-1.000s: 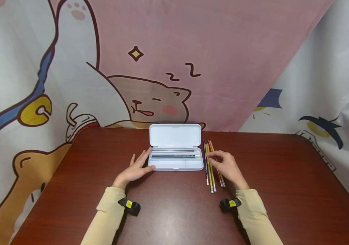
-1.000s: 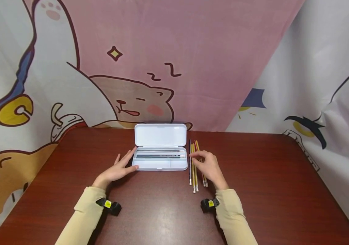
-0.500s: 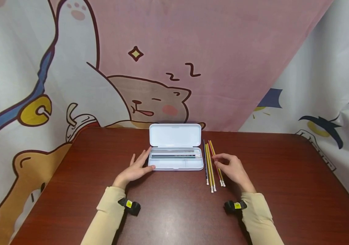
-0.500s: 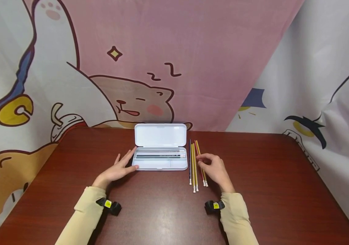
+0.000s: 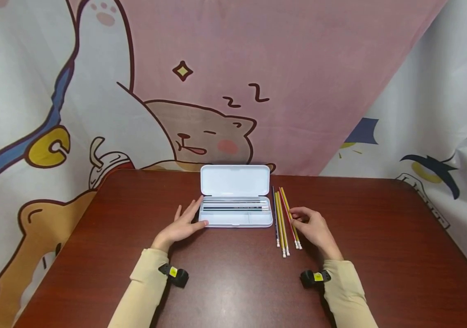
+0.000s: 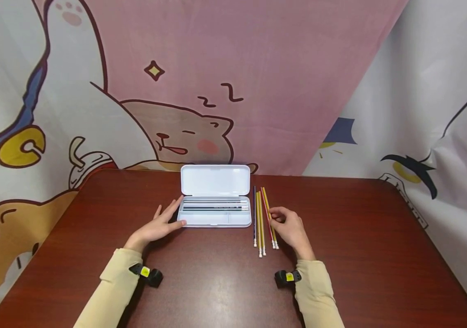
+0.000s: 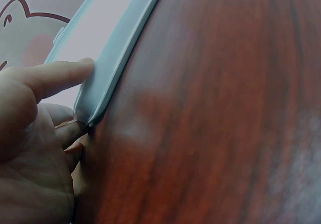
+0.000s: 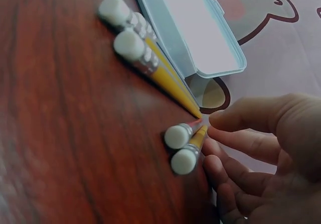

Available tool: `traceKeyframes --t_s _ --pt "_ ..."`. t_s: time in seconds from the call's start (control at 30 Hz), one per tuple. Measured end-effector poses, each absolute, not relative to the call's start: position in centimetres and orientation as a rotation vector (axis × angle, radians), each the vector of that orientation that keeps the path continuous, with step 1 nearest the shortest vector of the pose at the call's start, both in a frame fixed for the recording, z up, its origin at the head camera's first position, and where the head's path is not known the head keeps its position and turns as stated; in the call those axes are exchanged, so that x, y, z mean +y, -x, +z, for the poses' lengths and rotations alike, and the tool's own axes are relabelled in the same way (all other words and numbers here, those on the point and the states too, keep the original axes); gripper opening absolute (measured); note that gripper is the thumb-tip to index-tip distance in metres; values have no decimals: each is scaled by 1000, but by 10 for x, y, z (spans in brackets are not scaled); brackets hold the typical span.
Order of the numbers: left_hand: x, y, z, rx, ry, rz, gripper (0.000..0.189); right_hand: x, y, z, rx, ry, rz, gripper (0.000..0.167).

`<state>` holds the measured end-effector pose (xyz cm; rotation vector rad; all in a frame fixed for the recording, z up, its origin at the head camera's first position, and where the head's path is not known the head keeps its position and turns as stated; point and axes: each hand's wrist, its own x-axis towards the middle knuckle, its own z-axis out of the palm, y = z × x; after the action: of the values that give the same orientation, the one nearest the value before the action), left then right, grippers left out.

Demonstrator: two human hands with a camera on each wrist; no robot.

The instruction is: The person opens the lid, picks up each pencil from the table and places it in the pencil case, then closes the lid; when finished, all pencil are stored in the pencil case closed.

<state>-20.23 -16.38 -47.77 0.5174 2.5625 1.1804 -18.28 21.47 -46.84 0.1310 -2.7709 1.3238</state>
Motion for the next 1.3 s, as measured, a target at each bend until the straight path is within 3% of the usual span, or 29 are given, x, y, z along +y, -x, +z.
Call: traceKeyframes --t_s 1.3 --pt "-163 202 -475 2570 -517 1172 77 204 191 -474 -2767 104 1150 23"
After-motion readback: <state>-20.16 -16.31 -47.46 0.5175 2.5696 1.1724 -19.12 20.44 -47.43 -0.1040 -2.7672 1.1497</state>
